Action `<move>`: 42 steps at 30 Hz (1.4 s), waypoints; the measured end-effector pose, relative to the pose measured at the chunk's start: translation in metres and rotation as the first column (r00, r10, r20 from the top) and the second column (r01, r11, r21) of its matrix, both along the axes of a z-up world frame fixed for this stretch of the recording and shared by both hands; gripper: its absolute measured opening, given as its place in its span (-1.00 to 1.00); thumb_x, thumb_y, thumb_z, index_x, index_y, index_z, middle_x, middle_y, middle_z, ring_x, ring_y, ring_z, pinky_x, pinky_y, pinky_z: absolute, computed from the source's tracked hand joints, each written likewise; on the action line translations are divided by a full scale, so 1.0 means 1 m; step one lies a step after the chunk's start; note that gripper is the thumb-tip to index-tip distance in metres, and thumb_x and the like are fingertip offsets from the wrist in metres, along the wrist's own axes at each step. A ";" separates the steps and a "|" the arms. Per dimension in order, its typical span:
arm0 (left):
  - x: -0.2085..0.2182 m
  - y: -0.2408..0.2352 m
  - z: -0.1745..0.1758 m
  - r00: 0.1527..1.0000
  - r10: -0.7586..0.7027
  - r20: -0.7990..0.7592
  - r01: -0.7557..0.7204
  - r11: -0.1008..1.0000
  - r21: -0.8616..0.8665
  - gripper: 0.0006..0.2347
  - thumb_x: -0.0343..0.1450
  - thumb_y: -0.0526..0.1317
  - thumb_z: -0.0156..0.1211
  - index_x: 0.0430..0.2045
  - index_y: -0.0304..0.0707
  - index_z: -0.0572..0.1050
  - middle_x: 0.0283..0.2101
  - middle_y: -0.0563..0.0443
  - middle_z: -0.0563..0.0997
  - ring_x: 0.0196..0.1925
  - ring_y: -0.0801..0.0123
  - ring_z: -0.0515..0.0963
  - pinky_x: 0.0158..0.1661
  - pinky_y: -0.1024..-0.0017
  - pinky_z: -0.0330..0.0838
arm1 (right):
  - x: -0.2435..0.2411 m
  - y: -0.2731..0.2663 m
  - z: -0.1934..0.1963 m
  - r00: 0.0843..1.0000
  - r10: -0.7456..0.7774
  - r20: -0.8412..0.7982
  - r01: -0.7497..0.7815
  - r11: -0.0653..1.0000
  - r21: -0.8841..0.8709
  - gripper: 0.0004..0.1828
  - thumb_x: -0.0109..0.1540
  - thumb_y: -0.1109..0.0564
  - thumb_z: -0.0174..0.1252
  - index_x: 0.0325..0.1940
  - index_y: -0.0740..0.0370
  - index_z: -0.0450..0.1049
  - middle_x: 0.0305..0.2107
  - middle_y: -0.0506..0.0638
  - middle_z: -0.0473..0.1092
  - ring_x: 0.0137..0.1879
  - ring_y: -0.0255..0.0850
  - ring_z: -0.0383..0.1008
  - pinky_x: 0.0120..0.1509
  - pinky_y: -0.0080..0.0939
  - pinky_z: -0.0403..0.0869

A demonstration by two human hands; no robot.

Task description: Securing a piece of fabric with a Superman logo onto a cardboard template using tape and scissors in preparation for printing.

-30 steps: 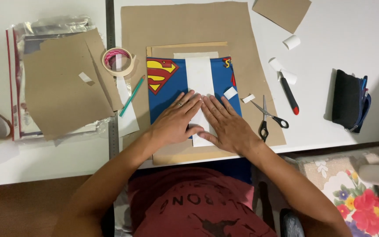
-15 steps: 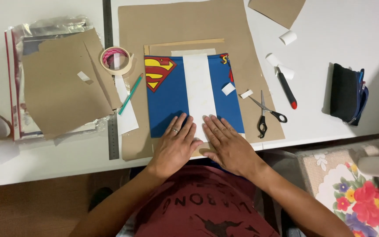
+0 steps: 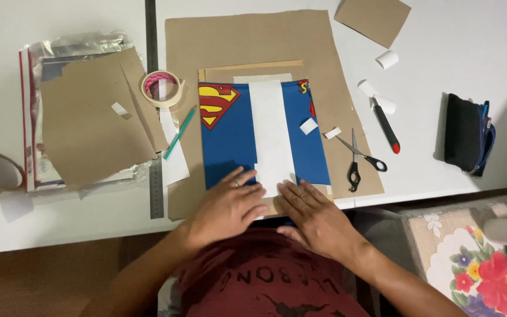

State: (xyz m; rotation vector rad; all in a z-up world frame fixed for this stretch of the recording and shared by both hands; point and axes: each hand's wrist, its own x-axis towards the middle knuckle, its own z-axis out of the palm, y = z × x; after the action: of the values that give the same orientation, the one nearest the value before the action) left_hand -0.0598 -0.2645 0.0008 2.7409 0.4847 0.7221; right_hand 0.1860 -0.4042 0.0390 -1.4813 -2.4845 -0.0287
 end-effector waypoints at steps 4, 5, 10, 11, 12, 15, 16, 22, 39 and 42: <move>-0.027 0.118 -0.008 0.964 0.266 0.014 -0.267 0.961 0.073 -0.79 0.63 -0.07 0.28 0.04 -0.02 0.76 -0.06 -0.02 0.82 0.18 0.01 0.78 0.21 -0.01 0.63 | 0.016 0.024 0.008 0.998 0.014 -0.055 -0.008 0.996 0.094 -0.47 0.52 -0.29 0.13 0.20 0.17 0.70 0.09 0.13 0.66 0.37 0.07 0.63 0.58 0.14 0.46; -0.035 0.154 -0.018 0.962 0.272 0.014 -0.272 0.959 0.074 -0.79 0.63 -0.07 0.28 0.04 -0.02 0.76 -0.06 -0.02 0.82 0.18 0.01 0.78 0.21 -0.01 0.63 | 0.018 0.037 0.012 0.998 0.020 -0.055 -0.014 0.995 0.096 -0.47 0.52 -0.29 0.13 0.20 0.17 0.70 0.09 0.13 0.66 0.37 0.07 0.63 0.58 0.14 0.46; -0.056 0.298 -0.098 0.673 0.727 -0.138 -0.703 0.686 0.189 -0.76 0.33 -0.05 0.54 -0.22 -0.04 0.73 -0.09 -0.10 0.70 0.11 -0.20 0.71 0.10 -0.31 0.51 | 0.028 0.100 0.030 0.988 -0.027 -0.154 0.053 0.985 0.164 -0.59 0.50 -0.19 0.20 0.19 0.09 0.73 0.02 0.04 0.68 0.27 -0.01 0.69 0.37 0.09 0.56; -0.054 0.298 -0.093 0.671 0.729 -0.134 -0.704 0.683 0.192 -0.76 0.33 -0.05 0.54 -0.22 -0.04 0.73 -0.09 -0.10 0.70 0.11 -0.20 0.71 0.10 -0.31 0.51 | 0.025 0.110 0.037 0.988 -0.024 -0.154 0.050 0.984 0.168 -0.59 0.50 -0.19 0.20 0.19 0.09 0.73 0.02 0.04 0.68 0.27 -0.01 0.69 0.37 0.09 0.56; -0.051 0.298 -0.089 0.655 0.738 -0.162 -0.705 0.674 0.221 -0.80 0.38 -0.07 0.51 -0.23 -0.10 0.75 -0.16 -0.12 0.72 0.04 -0.18 0.74 0.08 -0.28 0.53 | 0.022 0.121 0.044 0.971 -0.023 -0.238 0.062 0.986 0.155 -0.64 0.46 -0.08 0.29 0.20 0.15 0.72 0.01 0.10 0.68 0.25 0.07 0.69 0.36 0.15 0.57; -0.034 0.254 -0.035 0.751 0.650 -0.115 -0.623 0.755 0.205 -0.83 0.51 -0.11 0.40 -0.21 -0.20 0.75 -0.23 -0.16 0.72 -0.03 -0.16 0.76 0.09 -0.16 0.51 | 0.016 0.147 0.061 0.915 -0.026 -0.402 0.103 0.980 0.170 -0.57 0.37 0.04 0.46 0.30 0.21 0.67 0.08 0.14 0.66 0.27 0.16 0.66 0.37 0.21 0.56; -0.027 0.232 -0.010 0.842 0.538 -0.036 -0.526 0.834 0.167 -0.82 0.59 -0.13 0.33 -0.17 -0.25 0.73 -0.23 -0.18 0.69 -0.04 -0.17 0.75 0.12 -0.07 0.47 | 0.015 0.156 0.066 0.877 -0.025 -0.479 0.133 0.972 0.193 -0.44 0.32 0.07 0.54 0.39 0.20 0.62 0.15 0.13 0.63 0.32 0.17 0.63 0.39 0.20 0.56; 0.013 0.103 0.092 0.931 0.109 0.348 -0.225 0.922 0.316 -0.87 0.66 -0.18 0.30 -0.23 -0.19 0.67 -0.16 -0.03 0.72 0.20 -0.01 0.77 0.24 0.01 0.61 | 0.000 0.159 0.112 0.809 0.090 -0.582 0.102 0.952 0.289 -0.44 0.24 0.12 0.66 0.29 0.20 0.66 0.25 0.07 0.56 0.37 0.19 0.58 0.46 0.21 0.53; -0.001 0.028 0.167 0.931 0.018 0.364 -0.203 0.855 0.477 -0.56 0.69 -0.30 0.58 0.39 -0.50 0.45 -0.33 0.15 0.61 -0.38 0.43 0.58 -0.17 0.30 0.58 | 0.002 0.059 0.199 0.923 0.167 -0.346 0.057 0.831 0.553 -0.90 0.44 0.22 0.29 -0.15 0.29 0.63 -0.26 0.11 0.59 -0.07 0.12 0.65 0.15 0.11 0.54; -0.014 0.010 0.206 0.950 -0.041 0.309 -0.155 0.799 0.582 -0.75 0.76 -0.31 0.30 0.33 -0.42 0.52 -0.33 0.18 0.55 -0.44 0.49 0.45 -0.30 0.35 0.38 | 0.036 0.009 0.221 0.959 0.152 -0.238 0.001 0.841 0.541 -0.82 0.38 0.06 0.22 -0.12 0.23 0.59 -0.18 0.07 0.64 0.02 0.12 0.69 0.28 0.24 0.55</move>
State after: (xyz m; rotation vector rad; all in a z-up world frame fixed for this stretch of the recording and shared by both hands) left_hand -0.0734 -0.2550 0.2071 3.0854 0.2999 1.5253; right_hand 0.2224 -0.3947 0.2603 -1.0626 -2.0707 -0.4417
